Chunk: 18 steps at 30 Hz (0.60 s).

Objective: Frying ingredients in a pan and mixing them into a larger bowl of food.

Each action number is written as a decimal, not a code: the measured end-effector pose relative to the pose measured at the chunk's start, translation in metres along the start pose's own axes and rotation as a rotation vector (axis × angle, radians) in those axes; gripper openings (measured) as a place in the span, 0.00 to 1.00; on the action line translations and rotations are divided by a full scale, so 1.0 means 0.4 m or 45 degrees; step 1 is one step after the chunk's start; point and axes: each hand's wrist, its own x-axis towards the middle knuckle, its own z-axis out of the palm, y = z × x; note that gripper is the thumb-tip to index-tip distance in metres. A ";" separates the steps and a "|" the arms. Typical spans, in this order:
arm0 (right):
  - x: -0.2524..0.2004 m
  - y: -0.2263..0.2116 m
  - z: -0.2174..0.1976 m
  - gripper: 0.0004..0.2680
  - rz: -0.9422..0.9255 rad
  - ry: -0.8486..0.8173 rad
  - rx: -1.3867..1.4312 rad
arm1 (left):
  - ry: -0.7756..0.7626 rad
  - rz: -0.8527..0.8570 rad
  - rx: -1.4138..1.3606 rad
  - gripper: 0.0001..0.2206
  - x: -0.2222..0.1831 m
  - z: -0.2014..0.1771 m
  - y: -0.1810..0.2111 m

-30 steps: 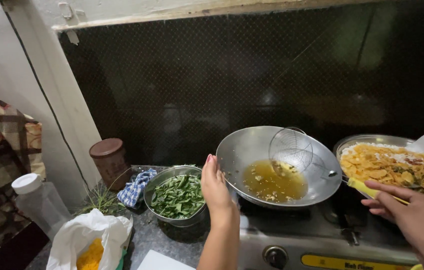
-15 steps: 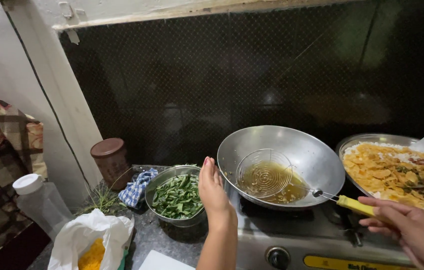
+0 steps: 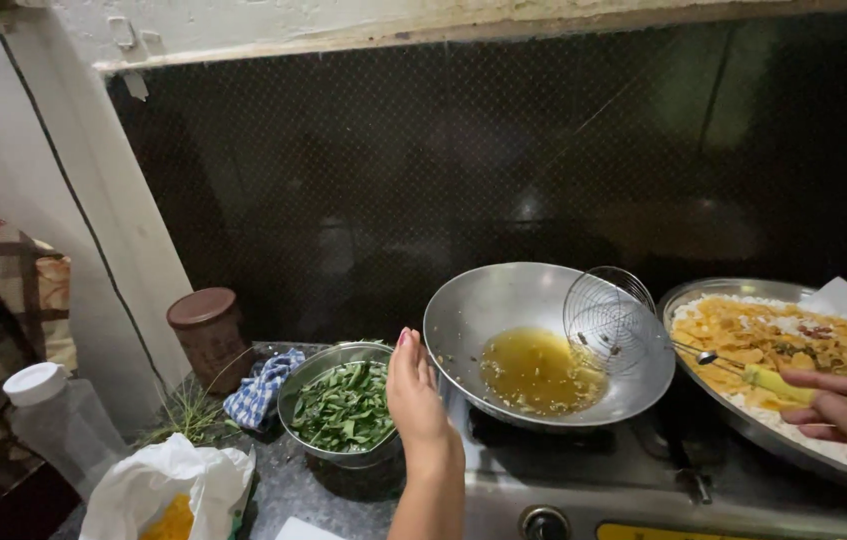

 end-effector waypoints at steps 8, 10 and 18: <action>-0.044 -0.051 0.028 0.13 0.337 -0.120 0.029 | 0.009 0.008 0.013 0.28 0.005 -0.012 -0.015; -0.083 -0.104 0.052 0.13 0.458 -0.112 0.066 | 0.011 0.010 0.014 0.28 0.008 -0.014 -0.020; -0.101 -0.114 0.088 0.15 0.577 -0.262 0.274 | -0.023 0.048 -0.050 0.27 0.013 -0.012 -0.036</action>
